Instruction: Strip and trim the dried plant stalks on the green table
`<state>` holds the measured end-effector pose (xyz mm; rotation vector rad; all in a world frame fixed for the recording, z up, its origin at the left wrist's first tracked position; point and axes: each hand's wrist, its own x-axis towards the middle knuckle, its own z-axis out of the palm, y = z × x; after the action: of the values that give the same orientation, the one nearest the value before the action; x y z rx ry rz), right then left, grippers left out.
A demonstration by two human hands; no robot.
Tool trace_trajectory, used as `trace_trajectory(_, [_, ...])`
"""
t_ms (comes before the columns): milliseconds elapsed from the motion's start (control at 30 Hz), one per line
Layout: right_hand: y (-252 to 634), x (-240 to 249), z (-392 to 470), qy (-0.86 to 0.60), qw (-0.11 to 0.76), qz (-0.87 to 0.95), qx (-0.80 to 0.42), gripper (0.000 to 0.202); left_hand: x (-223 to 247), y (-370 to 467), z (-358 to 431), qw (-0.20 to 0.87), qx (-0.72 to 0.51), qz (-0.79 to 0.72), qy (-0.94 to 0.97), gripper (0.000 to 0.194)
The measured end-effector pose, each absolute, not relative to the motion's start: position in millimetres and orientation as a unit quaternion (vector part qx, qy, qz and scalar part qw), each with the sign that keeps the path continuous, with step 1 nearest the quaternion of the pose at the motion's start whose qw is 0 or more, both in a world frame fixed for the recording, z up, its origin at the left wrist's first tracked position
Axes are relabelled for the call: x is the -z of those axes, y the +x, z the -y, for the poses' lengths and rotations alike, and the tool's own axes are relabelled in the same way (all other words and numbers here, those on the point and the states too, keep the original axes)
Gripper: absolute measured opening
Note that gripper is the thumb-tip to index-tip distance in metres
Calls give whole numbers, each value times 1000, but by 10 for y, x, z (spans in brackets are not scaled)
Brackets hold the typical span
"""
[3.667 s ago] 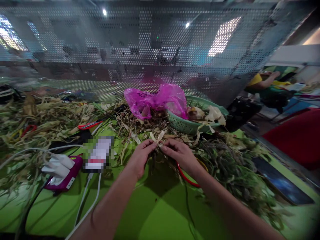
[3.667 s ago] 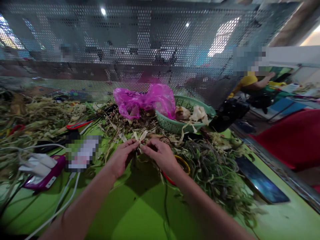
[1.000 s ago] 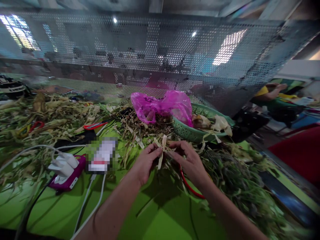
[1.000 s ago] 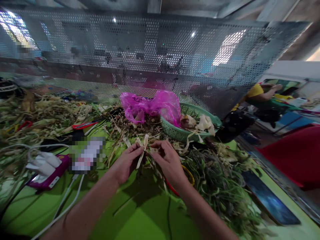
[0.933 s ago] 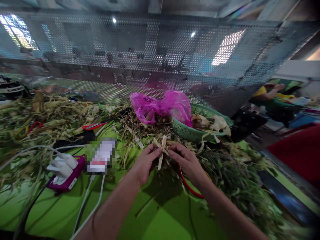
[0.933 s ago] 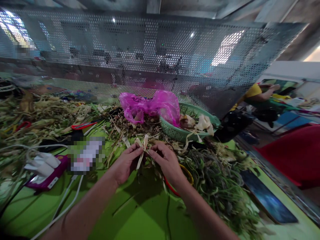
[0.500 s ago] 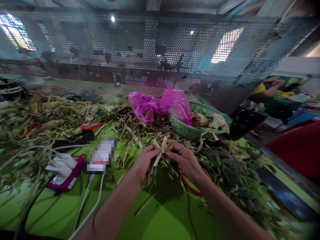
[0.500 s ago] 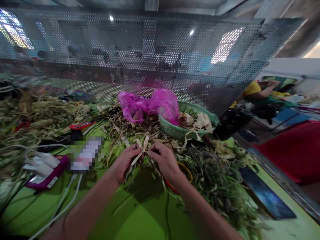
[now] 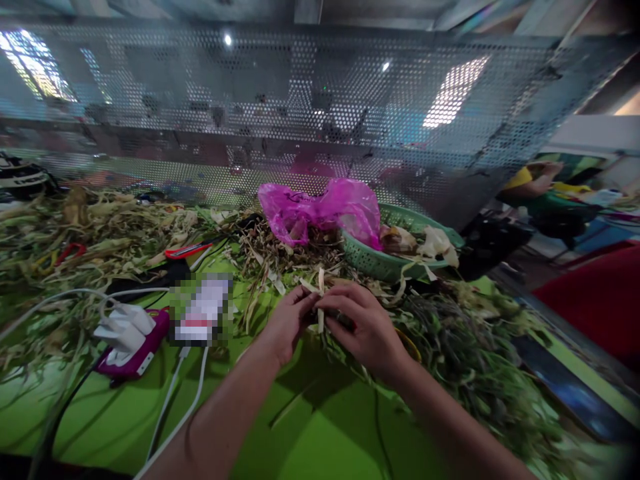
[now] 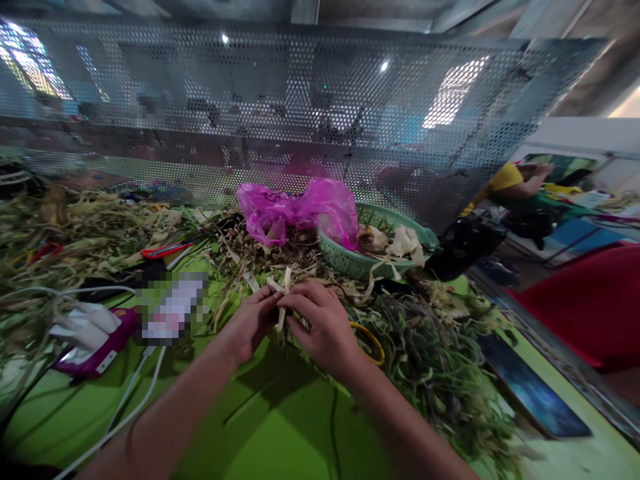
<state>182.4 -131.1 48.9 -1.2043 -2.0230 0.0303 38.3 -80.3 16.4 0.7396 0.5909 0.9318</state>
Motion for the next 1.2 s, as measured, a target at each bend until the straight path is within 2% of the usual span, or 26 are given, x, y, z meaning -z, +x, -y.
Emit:
trace_trajectory(100, [1812, -451, 1308, -476, 400, 783, 2, 13, -162, 393, 819, 792, -422, -265, 352, 26])
trace_trajectory(233, [1831, -442, 1300, -520, 474, 708, -56, 4, -209, 407, 846, 797, -406, -276, 351, 29])
trace_trajectory(467, [1876, -441, 1250, -566, 537, 607, -151, 7, -200, 425, 870, 781, -383, -260, 419, 28])
trace_trajectory(767, [1879, -474, 1238, -555, 540, 590, -230, 9, -238, 416, 895, 726, -410, -281, 476, 30])
trace_trajectory(967, [1877, -436, 1221, -565, 556, 538, -287, 20, -187, 421, 887, 755, -398, -282, 438, 25])
trace_trajectory(1100, [1885, -421, 1212, -541, 524, 553, -356, 20, -186, 426, 885, 760, -391, -289, 432, 26])
trace_trajectory(1200, [1910, -422, 1209, -541, 539, 550, -339, 19, -184, 428, 875, 742, -382, -294, 466, 28])
